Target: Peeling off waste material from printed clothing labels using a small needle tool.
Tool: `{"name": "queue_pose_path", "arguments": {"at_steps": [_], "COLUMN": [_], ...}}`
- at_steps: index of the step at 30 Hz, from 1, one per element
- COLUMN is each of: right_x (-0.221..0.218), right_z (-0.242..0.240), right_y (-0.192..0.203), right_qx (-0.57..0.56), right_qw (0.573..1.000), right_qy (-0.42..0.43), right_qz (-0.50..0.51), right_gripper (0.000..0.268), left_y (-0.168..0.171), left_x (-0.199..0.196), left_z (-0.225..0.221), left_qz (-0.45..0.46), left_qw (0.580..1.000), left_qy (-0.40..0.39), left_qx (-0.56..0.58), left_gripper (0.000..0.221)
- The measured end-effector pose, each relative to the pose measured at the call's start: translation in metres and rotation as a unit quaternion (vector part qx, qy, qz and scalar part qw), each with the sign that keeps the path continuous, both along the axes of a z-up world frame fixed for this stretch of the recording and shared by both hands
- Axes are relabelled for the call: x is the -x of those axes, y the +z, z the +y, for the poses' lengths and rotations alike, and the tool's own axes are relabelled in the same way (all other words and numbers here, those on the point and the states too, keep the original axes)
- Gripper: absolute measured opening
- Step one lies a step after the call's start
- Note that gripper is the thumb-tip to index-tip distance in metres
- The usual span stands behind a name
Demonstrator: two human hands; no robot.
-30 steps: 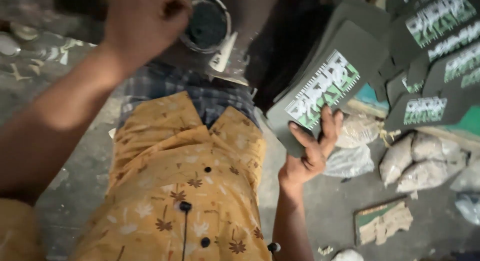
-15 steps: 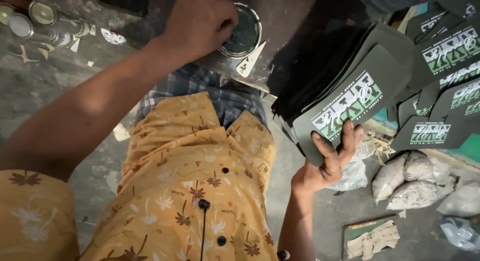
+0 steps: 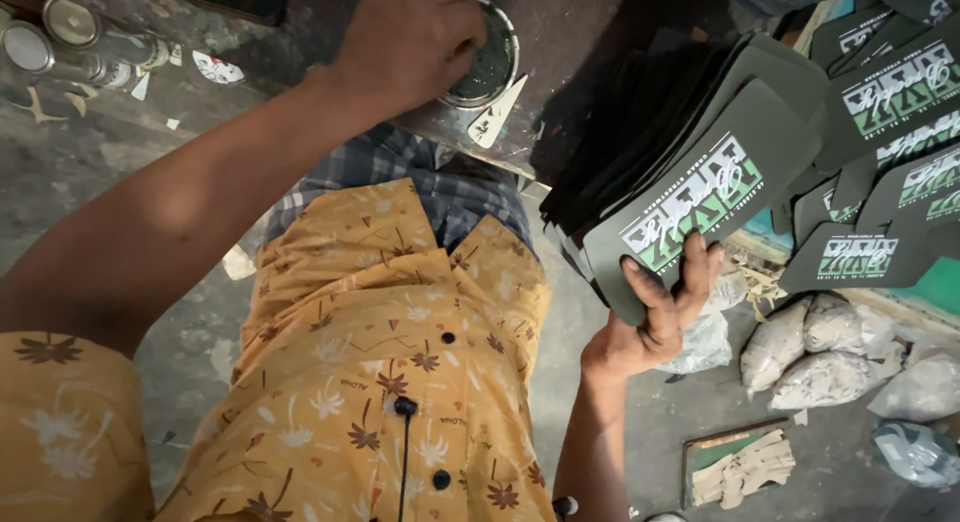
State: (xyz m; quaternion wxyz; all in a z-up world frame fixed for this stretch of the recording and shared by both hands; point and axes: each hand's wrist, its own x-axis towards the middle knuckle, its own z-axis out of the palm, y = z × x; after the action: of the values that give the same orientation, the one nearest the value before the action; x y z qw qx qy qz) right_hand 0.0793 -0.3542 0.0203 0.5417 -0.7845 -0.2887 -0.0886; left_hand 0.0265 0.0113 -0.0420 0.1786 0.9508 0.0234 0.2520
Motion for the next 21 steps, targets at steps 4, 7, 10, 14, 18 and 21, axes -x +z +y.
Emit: {"name": "queue_pose_path", "arguments": {"at_steps": [4,7,10,14,18,21], "right_x": [0.000,0.001,0.002,0.002,0.002,0.001], "right_z": [0.000,0.001,0.003,0.002,0.002,0.002], "right_y": [0.001,0.005,0.007,0.007,0.006,0.005], "right_qx": [0.019,0.023,0.021,0.021,0.018,0.017], "right_qw": [1.000,1.000,1.000,1.000,1.000,1.000], "right_qy": [-0.011,-0.010,-0.001,-0.009,-0.002,-0.001], "right_qz": [-0.008,-0.001,0.001,0.007,0.006,0.005], "right_gripper": [0.028,0.027,0.026,0.026,0.024,0.025], "left_y": [-0.001,0.004,-0.001,0.004,0.001,-0.007], "left_x": [-0.002,0.000,-0.002,0.000,0.002,0.002], "left_z": [0.000,-0.004,-0.003,-0.003,0.000,-0.001], "left_qz": [-0.009,-0.004,0.004,0.007,0.003,-0.004], "left_qw": [1.000,1.000,1.000,1.000,1.000,1.000], "left_qy": [0.005,0.010,0.007,0.016,0.011,0.007], "left_qx": [-0.018,-0.018,-0.009,0.003,0.000,-0.004], "left_gripper": [0.012,0.013,0.012,0.013,0.014,0.013]}}
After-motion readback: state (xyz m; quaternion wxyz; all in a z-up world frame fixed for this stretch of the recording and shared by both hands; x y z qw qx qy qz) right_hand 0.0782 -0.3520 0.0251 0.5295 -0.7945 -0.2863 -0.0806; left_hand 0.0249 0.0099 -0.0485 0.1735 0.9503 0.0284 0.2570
